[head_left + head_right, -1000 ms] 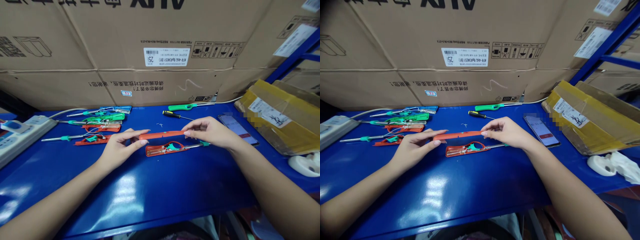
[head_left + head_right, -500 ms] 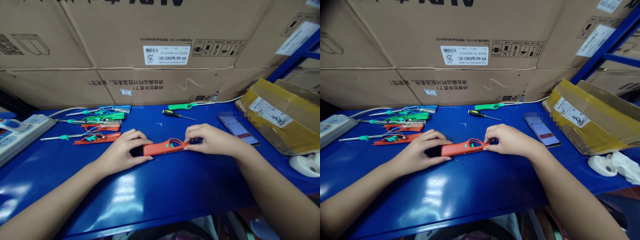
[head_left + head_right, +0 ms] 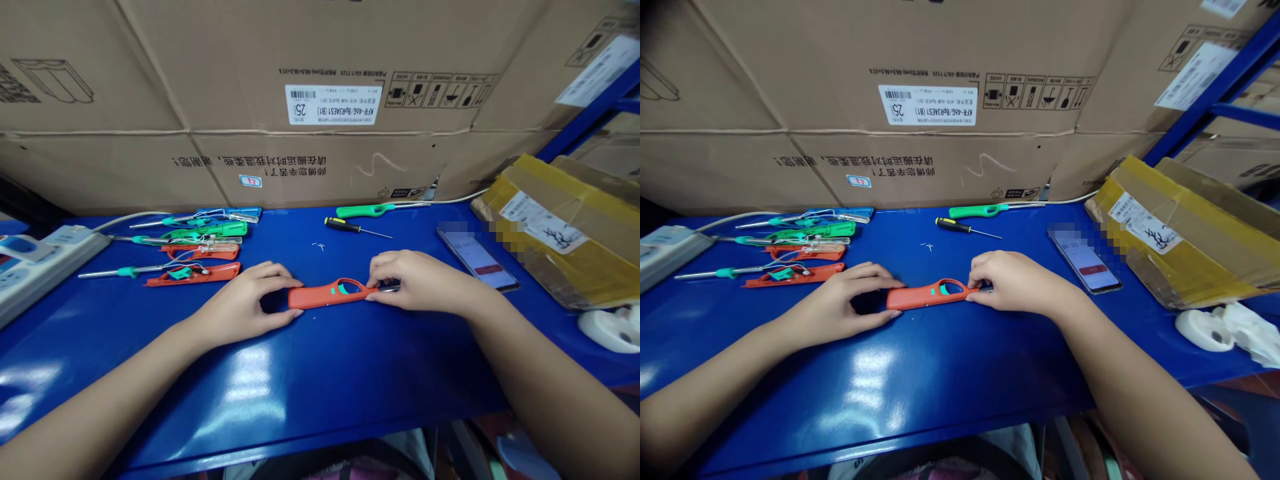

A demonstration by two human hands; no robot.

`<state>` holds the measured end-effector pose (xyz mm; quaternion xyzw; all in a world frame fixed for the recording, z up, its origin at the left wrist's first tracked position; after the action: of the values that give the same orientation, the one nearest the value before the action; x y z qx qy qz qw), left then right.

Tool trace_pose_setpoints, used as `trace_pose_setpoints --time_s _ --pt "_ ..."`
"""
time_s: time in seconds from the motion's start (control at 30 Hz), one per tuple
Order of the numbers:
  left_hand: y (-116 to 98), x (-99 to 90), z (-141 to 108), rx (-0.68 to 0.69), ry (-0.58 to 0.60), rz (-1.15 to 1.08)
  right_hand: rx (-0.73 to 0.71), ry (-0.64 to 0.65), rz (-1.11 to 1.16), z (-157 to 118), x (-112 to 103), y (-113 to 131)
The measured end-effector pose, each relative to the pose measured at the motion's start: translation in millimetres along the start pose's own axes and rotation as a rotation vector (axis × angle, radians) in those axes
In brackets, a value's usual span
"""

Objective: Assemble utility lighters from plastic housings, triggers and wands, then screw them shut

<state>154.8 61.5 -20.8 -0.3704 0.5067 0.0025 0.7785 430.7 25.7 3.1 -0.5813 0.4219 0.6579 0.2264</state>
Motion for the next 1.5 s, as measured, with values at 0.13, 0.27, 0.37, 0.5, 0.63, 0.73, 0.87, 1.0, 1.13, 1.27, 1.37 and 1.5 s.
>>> trace_pose_setpoints --time_s 0.13,0.27,0.37,0.5,0.63,0.73,0.87,1.0,1.13,1.27,1.37,1.5 --pt "1.2 -1.1 -1.1 0.015 0.001 0.022 -0.002 -0.002 -0.006 0.6 1.4 0.6" --pt "2.5 -1.8 -2.2 0.021 0.017 0.052 0.013 0.012 -0.028 0.1 2.5 0.5" --pt "3.3 -2.3 -2.8 0.02 0.017 0.066 0.001 0.006 -0.041 -0.5 1.9 0.9" --pt "1.2 -2.1 -2.8 0.017 0.01 0.07 0.004 -0.004 -0.085 -0.4 0.8 2.9" --pt "-2.6 -1.8 -1.6 0.02 0.017 0.103 0.009 0.002 -0.113 -1.0 0.3 5.9" --pt "-3.8 -2.7 -1.2 0.026 0.025 0.147 0.009 -0.002 -0.12 -1.7 -0.4 7.4" --pt "-3.6 -4.1 -1.6 0.015 0.028 0.189 0.022 0.001 -0.109 -1.5 -1.2 6.5" --pt "-4.5 -3.8 -2.3 0.018 0.028 0.198 0.01 0.014 -0.105 -1.2 -0.5 3.8" --pt "-5.5 -3.1 -3.2 0.027 0.036 0.23 -0.013 0.023 -0.128 -1.3 0.7 3.4" --pt "-8.2 -3.4 -3.8 0.03 0.059 0.322 -0.005 0.05 -0.196 -0.3 2.6 7.9" --pt "-13.6 -2.4 -4.8 0.033 0.075 0.414 0.021 0.084 -0.257 0.8 4.6 14.8" --pt "-22.3 4.1 -7.2 0.062 0.062 0.575 0.049 0.109 -0.358 0.8 6.0 22.8"
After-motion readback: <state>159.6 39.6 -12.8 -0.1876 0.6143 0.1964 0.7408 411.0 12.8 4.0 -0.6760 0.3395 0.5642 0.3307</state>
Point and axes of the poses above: each hand's wrist, its own z-axis towards the middle knuckle, its own x-axis out of the palm, y = z × x, the point moved 3 cm from there along z, towards the middle knuckle, and after that the axes turned 4 degrees about -z, right-handed, at the moved point
